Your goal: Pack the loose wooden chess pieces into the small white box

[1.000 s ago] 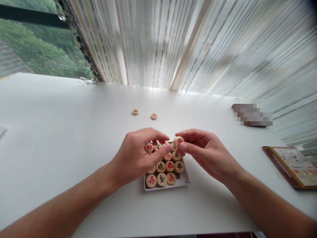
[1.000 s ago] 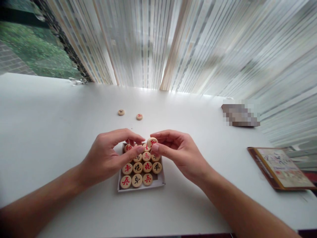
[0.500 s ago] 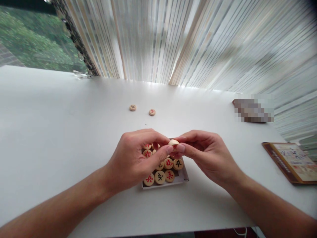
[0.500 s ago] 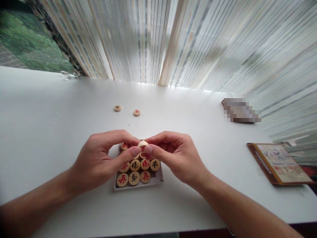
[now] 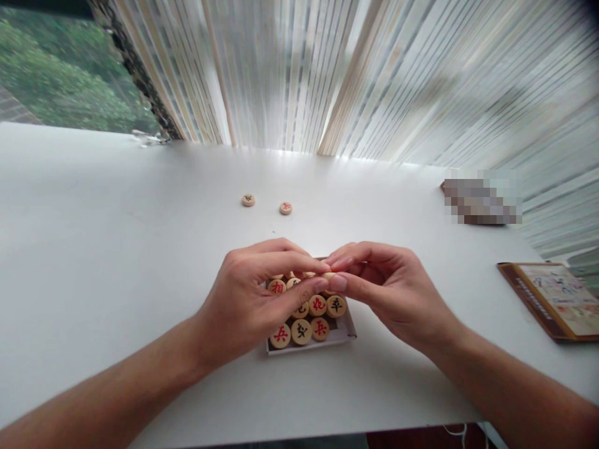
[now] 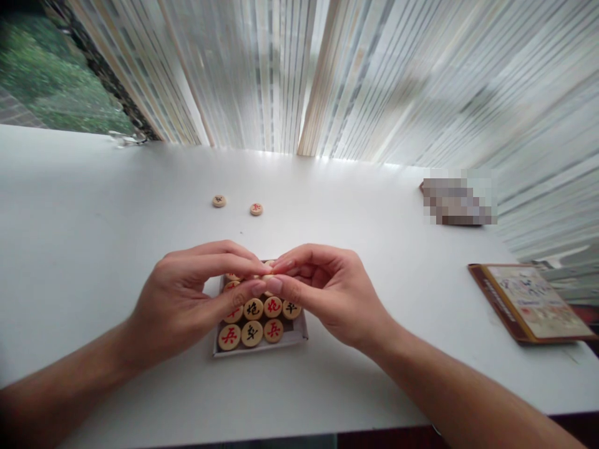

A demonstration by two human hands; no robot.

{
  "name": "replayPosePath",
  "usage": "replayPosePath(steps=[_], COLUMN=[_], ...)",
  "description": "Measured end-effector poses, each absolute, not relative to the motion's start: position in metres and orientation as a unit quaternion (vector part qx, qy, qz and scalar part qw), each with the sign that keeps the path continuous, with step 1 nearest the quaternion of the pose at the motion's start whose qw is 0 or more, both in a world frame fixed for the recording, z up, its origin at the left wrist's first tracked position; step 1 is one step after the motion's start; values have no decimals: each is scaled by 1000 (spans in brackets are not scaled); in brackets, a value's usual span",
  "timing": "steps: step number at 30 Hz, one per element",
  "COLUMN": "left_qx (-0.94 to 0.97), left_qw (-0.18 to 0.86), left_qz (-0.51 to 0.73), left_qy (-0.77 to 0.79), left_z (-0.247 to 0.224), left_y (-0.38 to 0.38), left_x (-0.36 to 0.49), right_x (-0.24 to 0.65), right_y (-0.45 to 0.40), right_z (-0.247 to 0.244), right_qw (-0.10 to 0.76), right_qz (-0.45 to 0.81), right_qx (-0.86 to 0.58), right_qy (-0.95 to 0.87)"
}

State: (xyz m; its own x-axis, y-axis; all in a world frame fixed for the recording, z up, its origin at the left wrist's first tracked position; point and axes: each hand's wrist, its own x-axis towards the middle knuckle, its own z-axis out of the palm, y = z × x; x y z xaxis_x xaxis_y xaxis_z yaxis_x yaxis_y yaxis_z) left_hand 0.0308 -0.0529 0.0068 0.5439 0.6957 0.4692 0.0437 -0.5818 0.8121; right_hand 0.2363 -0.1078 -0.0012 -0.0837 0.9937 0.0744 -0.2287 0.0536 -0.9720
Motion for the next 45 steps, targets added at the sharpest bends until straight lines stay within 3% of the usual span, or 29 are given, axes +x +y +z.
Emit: replayPosePath(steps=[15,30,37,45], left_qx=[615,667,735,793], left_qw=[615,569,464,385], left_qz=[405,393,408,415], left_qy=[283,276,280,225], left_z=[7,7,2,5], left_y=[-58,-62,-64,-65], left_x=[35,32,32,31], right_x=[239,237,232,229], right_y=[-109,-110,-112,-113], right_z=[2,1,5,8], right_qw=[527,518,523,505], right_qz=[646,643,597,640], right_qx=[-407,-406,-440,-419], right_qy=[-373,-392,-421,-401])
